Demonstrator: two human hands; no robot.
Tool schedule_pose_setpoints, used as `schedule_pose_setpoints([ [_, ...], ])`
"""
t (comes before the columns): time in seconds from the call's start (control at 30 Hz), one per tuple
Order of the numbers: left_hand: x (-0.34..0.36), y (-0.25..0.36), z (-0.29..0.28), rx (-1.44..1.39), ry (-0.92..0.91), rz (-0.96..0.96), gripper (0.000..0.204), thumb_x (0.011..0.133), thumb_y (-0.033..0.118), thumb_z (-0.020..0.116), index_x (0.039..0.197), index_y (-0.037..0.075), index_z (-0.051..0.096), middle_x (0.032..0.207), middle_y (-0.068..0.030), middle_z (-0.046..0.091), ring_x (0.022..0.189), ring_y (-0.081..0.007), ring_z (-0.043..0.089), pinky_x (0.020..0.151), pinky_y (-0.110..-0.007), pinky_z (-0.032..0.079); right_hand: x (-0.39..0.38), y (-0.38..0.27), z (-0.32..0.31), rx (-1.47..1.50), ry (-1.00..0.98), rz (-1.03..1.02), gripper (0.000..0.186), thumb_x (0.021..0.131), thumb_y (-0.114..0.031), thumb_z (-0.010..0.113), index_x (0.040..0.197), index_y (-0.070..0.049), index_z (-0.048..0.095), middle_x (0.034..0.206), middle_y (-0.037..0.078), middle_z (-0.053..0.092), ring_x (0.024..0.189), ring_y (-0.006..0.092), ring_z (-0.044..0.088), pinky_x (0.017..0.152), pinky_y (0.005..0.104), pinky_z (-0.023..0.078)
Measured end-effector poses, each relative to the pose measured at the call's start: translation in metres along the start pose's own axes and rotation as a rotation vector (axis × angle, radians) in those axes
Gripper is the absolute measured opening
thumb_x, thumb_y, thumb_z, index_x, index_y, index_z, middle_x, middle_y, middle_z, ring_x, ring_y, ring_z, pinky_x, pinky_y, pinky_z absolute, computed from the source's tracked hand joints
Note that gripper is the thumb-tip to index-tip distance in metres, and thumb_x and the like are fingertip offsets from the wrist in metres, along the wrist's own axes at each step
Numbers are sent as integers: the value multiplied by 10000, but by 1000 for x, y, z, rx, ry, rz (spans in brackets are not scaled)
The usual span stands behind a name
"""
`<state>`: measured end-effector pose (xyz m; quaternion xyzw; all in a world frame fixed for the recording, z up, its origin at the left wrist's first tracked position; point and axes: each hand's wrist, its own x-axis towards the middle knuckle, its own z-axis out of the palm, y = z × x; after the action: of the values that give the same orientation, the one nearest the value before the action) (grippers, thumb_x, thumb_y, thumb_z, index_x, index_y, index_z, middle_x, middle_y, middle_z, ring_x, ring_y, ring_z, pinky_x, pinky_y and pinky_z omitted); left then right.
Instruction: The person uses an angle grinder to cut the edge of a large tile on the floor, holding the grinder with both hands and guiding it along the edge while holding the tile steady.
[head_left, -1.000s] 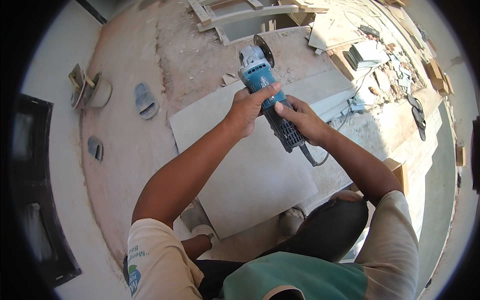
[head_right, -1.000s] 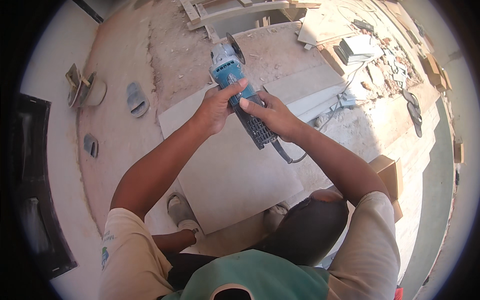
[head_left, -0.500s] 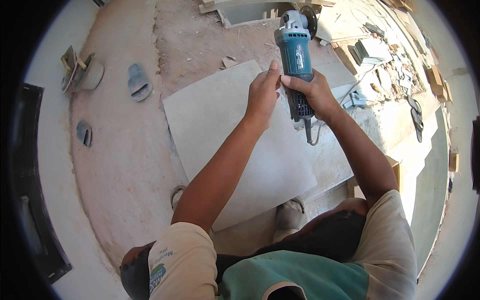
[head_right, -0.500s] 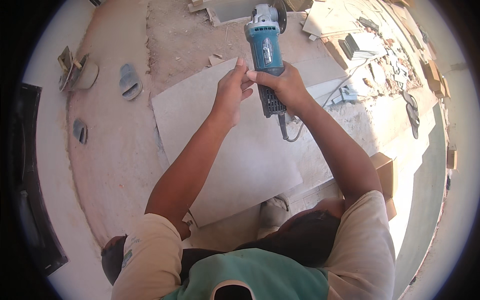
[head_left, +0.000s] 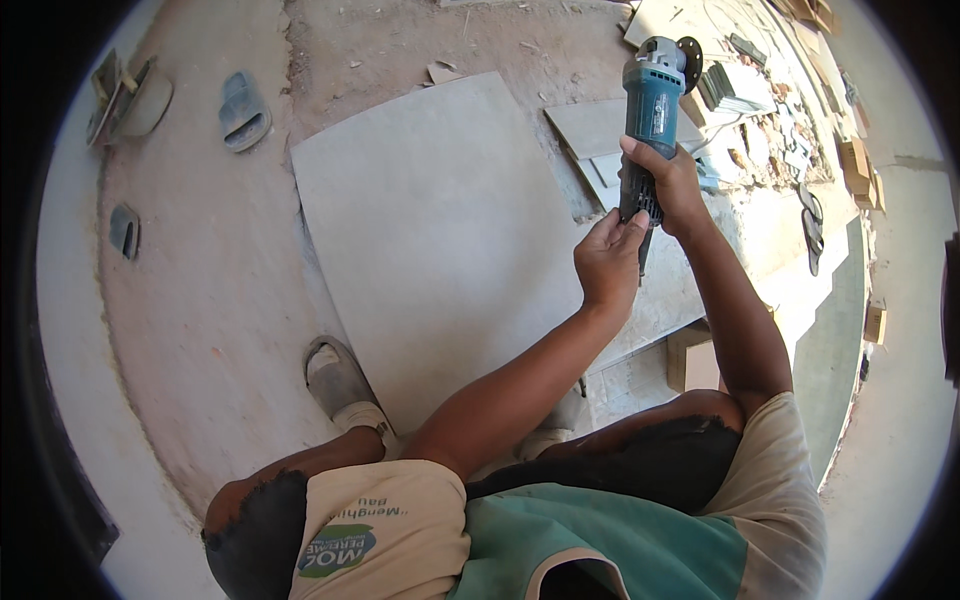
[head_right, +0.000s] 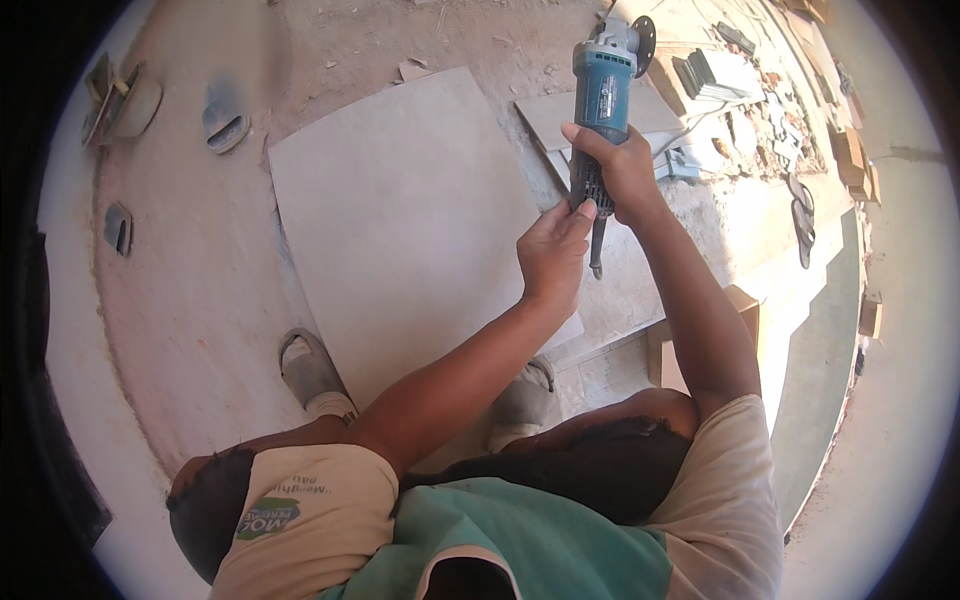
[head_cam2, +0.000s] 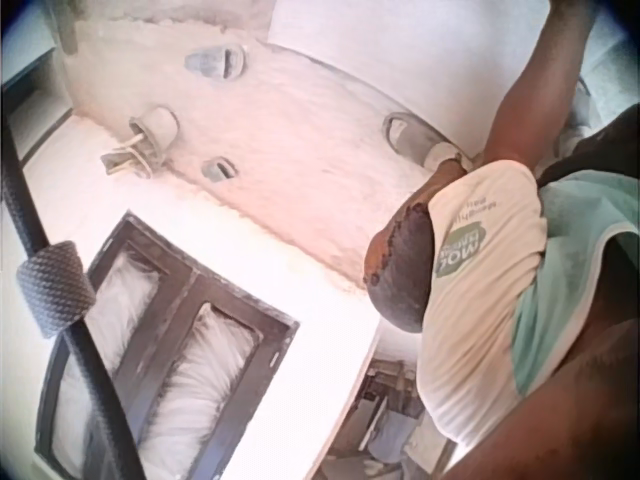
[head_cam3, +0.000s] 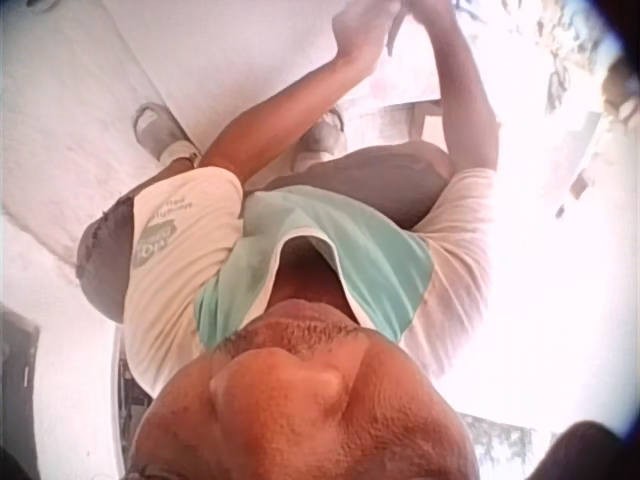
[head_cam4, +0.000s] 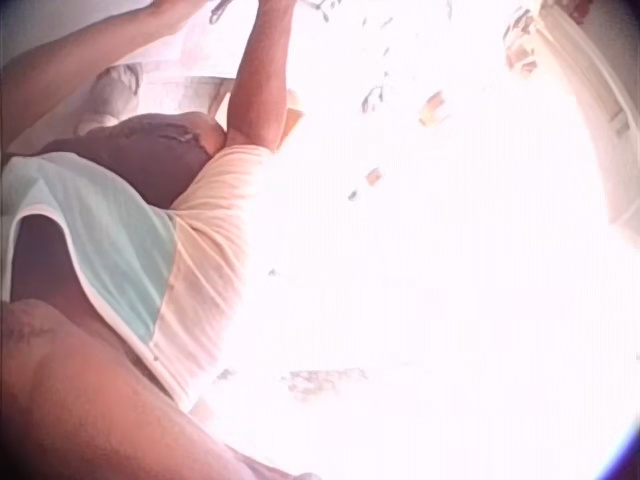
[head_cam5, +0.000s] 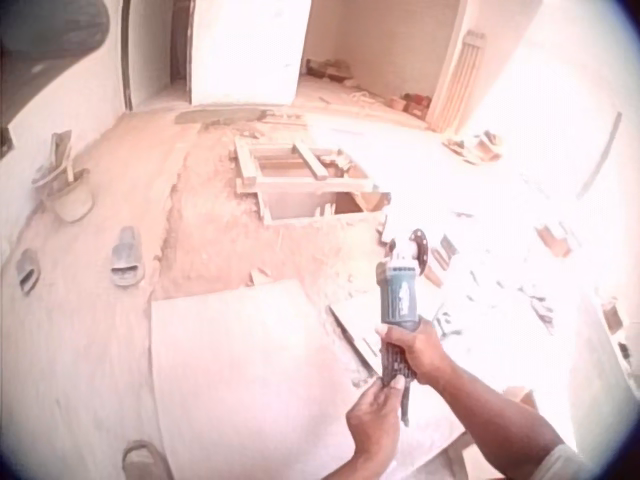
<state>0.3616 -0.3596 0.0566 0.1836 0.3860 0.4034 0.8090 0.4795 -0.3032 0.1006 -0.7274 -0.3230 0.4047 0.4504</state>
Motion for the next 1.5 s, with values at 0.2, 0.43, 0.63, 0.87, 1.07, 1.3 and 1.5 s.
schedule_pose_setpoints([
  [0.2,-2,-10,10,42,72,-8,474,889,261,754,1188,-73,597,971,-58,670,796,-78,562,670,-224,448,-1,9,-16,-29,40,6,440,795,-346,777,971,9,585,795,87,616,667,174,622,626,308,525],
  [0.43,11,-14,6,86,111,41,528,864,294,780,1152,-85,551,955,-96,651,786,-103,581,669,-233,482,6,6,-11,42,-14,37,419,799,-361,770,929,-7,587,753,87,612,607,163,602,586,301,512],
  [0.63,23,-18,-2,46,145,48,525,860,294,783,1131,-85,541,921,-100,649,742,-109,587,657,-226,483,16,11,-2,38,-45,54,391,808,-347,760,927,-16,588,733,75,610,565,154,584,549,288,494],
  [0.87,39,-18,-53,549,69,242,597,843,383,783,1132,-87,554,938,-123,647,803,-168,623,724,-291,521,32,22,15,8,-103,102,386,808,-343,762,926,-19,588,723,58,599,538,138,568,508,283,477],
  [1.07,50,23,-180,1842,149,93,1298,597,669,815,1536,51,166,1544,-363,76,1472,-456,3,1142,-633,28,70,20,45,4,-135,199,416,759,-326,810,917,10,622,754,66,611,574,141,583,527,291,474],
  [1.3,48,26,-210,1922,-49,-175,1519,560,727,801,1524,-2,-120,1510,-385,-240,1415,-486,-279,1072,-674,-139,141,44,97,-44,-220,190,599,684,-366,858,999,90,631,919,152,641,816,219,644,706,343,519],
  [1.5,51,20,-210,1947,-64,-220,1510,590,739,774,1505,-22,-156,1478,-415,-269,1382,-516,-317,1049,-673,-179,181,66,139,-151,-262,184,881,613,-430,873,1168,181,565,1132,266,629,1050,325,635,873,359,499],
])
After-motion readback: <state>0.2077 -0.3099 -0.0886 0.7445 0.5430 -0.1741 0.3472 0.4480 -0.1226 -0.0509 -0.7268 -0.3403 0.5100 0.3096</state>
